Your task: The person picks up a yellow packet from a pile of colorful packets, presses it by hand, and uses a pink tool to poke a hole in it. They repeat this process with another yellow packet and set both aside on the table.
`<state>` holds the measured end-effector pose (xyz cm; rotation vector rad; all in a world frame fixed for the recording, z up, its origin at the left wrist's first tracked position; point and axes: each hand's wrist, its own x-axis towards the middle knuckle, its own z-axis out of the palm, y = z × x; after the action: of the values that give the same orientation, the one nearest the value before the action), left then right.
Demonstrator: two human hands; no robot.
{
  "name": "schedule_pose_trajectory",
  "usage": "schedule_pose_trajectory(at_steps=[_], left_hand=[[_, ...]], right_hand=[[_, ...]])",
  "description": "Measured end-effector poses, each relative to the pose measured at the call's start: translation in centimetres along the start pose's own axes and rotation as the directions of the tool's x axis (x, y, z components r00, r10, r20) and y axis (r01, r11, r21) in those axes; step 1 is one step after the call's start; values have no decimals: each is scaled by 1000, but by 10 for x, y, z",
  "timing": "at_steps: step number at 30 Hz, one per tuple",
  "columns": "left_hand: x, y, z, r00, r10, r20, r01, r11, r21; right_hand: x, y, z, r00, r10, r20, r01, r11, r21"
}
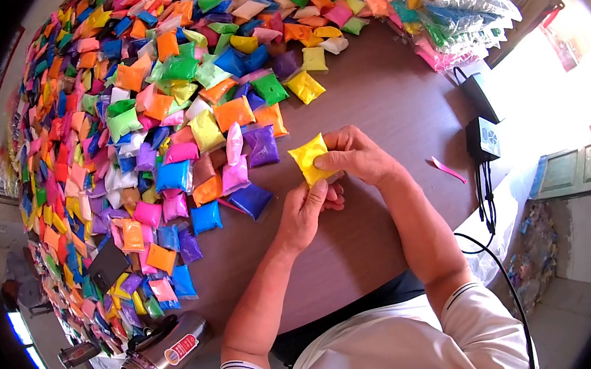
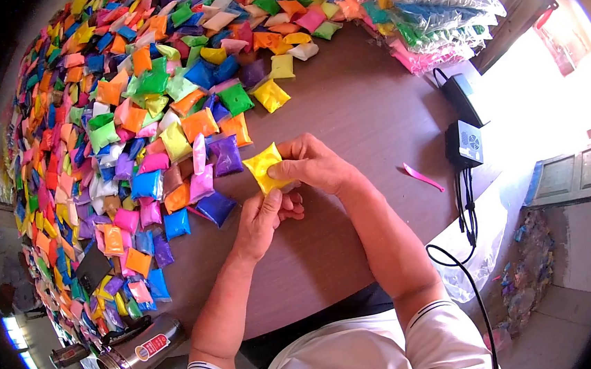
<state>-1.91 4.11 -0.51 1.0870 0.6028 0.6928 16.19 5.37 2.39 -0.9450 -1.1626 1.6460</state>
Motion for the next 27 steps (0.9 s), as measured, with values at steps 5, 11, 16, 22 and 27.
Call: schedule_pose_trajectory(at_steps=[5, 11, 16, 22, 27], left_hand=[[-1, -2, -3, 999, -30, 14, 30, 999, -14], [-1, 1, -2, 1000, -29, -3, 29, 999, 22], [-2, -1, -3, 1000, -23, 6, 23, 1000, 16], [-1, 0, -1, 1000, -20, -8, 20, 1000, 3], [-1, 3, 0, 1000, -6, 1, 6, 999, 42]], right_hand=[[2, 1, 1, 997, 28, -70, -26, 999, 32], [3, 3, 7, 997, -3, -83, 8, 998, 63], [2, 1, 7, 994, -38, -101, 44, 997, 64], [3, -4, 13, 999, 15, -34, -15, 1000, 5], [2, -1, 16, 996, 74, -53, -72, 996, 52]])
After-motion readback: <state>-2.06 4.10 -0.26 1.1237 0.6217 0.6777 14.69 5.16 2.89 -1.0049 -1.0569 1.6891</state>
